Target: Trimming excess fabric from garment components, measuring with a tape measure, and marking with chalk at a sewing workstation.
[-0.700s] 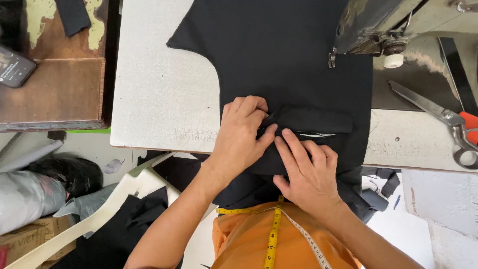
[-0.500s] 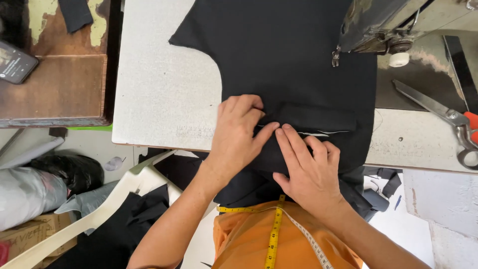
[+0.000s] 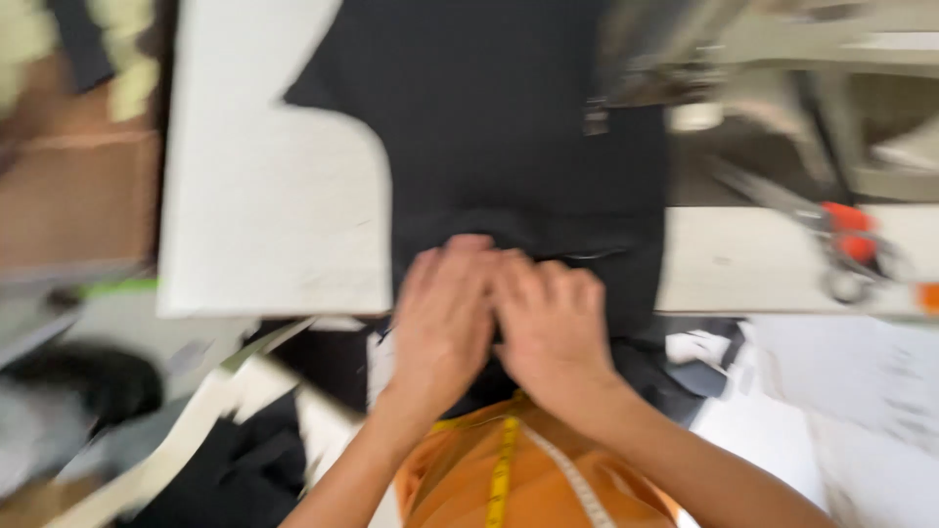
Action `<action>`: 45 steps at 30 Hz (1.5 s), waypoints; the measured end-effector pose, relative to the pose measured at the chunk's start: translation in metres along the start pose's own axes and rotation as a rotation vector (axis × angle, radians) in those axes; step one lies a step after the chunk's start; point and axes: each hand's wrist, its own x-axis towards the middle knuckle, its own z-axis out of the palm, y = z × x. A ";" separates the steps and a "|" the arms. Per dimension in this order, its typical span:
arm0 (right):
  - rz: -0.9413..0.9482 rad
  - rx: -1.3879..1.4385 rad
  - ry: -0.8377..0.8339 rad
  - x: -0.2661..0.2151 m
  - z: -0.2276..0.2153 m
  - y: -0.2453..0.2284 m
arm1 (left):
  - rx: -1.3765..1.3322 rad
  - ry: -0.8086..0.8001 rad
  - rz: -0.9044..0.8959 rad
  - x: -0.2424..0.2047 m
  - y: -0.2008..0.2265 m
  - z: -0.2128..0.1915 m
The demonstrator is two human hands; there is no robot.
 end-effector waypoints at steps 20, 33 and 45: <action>0.229 0.013 0.063 -0.134 -0.087 0.262 | 0.219 -0.043 -0.510 -0.012 0.036 0.005; 0.515 0.299 -0.662 -0.068 -0.129 0.202 | 0.216 -0.011 -0.551 -0.016 0.034 0.010; 0.034 -0.083 -1.099 0.031 -0.093 0.214 | 0.243 -0.025 -0.544 -0.022 0.028 0.012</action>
